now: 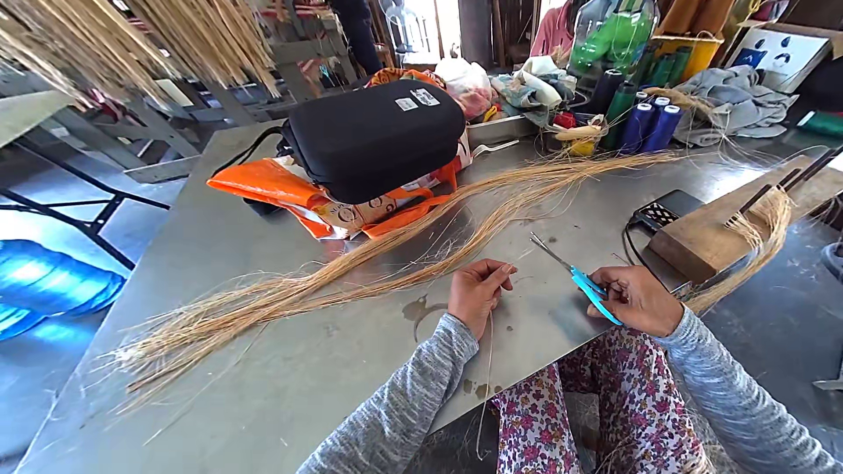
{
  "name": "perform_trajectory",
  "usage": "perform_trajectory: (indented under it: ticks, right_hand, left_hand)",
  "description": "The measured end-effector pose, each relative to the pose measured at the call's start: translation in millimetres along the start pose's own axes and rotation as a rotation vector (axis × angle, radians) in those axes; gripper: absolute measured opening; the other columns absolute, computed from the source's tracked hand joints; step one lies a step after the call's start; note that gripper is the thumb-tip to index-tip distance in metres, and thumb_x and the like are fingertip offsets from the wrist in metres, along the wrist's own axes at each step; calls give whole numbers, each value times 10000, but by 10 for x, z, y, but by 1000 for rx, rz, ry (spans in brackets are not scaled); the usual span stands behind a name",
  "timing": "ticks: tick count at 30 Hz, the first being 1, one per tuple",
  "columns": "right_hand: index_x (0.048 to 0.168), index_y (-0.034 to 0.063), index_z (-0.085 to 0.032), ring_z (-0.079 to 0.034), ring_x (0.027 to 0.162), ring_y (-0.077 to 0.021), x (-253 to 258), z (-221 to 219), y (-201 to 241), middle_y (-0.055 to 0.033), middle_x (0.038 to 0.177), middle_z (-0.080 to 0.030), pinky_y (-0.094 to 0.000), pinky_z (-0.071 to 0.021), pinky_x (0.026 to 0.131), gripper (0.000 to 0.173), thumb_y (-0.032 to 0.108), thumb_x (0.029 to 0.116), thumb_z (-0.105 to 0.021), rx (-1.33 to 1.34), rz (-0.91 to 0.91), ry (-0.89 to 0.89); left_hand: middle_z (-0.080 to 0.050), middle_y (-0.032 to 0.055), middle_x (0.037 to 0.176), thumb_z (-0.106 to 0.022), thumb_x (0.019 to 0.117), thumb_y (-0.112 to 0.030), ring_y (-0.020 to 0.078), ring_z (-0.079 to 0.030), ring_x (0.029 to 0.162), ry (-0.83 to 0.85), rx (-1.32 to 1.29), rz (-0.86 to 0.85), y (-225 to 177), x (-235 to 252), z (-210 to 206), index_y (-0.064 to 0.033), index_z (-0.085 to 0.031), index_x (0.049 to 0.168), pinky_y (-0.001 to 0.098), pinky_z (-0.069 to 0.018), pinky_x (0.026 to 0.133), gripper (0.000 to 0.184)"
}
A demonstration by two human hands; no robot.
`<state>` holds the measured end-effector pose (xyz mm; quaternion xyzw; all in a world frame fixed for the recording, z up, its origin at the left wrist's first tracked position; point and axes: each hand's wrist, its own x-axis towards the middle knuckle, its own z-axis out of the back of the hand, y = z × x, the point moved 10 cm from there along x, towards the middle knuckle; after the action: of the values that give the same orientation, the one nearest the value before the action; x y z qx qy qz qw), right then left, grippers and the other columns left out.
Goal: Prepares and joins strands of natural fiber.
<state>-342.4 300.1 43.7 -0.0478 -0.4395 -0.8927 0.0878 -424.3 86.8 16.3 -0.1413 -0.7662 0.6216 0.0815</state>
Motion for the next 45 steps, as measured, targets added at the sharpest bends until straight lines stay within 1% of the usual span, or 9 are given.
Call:
perform_trajectory:
  ticks: [9, 15, 18, 21, 23, 27, 31, 37, 45]
  right_hand:
    - [975, -3, -713, -478, 603, 114, 19, -6, -4, 70, 787, -660, -78, -384, 547, 334, 288, 825, -776, 78, 18, -39]
    - [882, 7, -734, -566, 616, 83, 4, 40, 3, 30, 740, -693, -110, -470, 584, 171, 152, 925, -653, 20, 62, -120]
    - [926, 0, -748, -618, 634, -24, -43, 145, -43, -47, 777, -716, -210, -518, 609, 178, 150, 941, -655, -135, -2, -221]
    - [1026, -72, -695, -686, 707, -276, -78, 226, -68, -186, 800, -703, -474, -560, 705, 215, 121, 932, -711, -320, -139, -276]
    - [1082, -76, -639, -676, 717, -306, -80, 252, -58, -186, 791, -680, -502, -547, 704, 273, 120, 917, -734, -386, -181, -282]
    - [894, -73, -718, -708, 805, -394, -16, 233, 40, -239, 867, -710, -574, -562, 744, 156, 60, 852, -790, -466, 1, -307]
    - [898, -11, -786, -700, 854, -419, 27, 171, 59, -252, 1062, -687, -610, -563, 726, 82, 25, 912, -714, -542, 68, -275]
    - [1079, -15, -748, -641, 724, -53, -30, 60, 331, -40, 884, -683, -202, -566, 654, 245, 75, 852, -755, 99, 187, -365]
    - [1142, 38, -740, -679, 719, -42, 182, -347, 456, 30, 868, -730, -215, -606, 691, 372, -91, 793, -749, 643, 169, -213]
  left_hand:
    - [-634, -6, 642, -586, 987, 56, -23, -412, 446, 7, 17, -5, -1, -6, -11, 7, -702, 894, 124, -326, 431, 157]
    - [-630, -7, 646, -589, 990, 49, -20, -408, 448, -7, 37, -1, 9, -1, 5, 3, -698, 886, 127, -323, 432, 157]
    - [-626, -9, 653, -595, 994, 31, -17, -406, 455, -10, 64, 5, 7, -5, 9, 2, -695, 907, 135, -323, 438, 136]
    - [-630, -5, 656, -588, 995, 36, -18, -412, 459, 17, 43, -2, 5, -5, -5, 0, -697, 903, 132, -328, 441, 147]
    - [-643, 3, 664, -572, 995, 48, -16, -437, 462, 52, -3, 2, 8, -9, -20, 1, -695, 891, 127, -351, 446, 168]
    - [-649, 4, 662, -536, 994, 63, -21, -462, 464, 150, -100, 43, 13, -44, -109, -19, -684, 859, 117, -368, 445, 216]
    - [-657, 4, 677, -524, 989, 63, -28, -458, 467, 216, -140, 62, 15, -78, -171, -34, -678, 832, 113, -362, 446, 240]
    - [-654, -1, 664, -531, 977, 69, -34, -444, 454, 272, -144, 93, 51, -134, -259, -37, -687, 832, 109, -352, 436, 238]
    - [-648, -14, 654, -563, 979, 54, -49, -413, 442, 337, -76, 136, 89, -192, -331, -34, -694, 837, 103, -322, 421, 213]
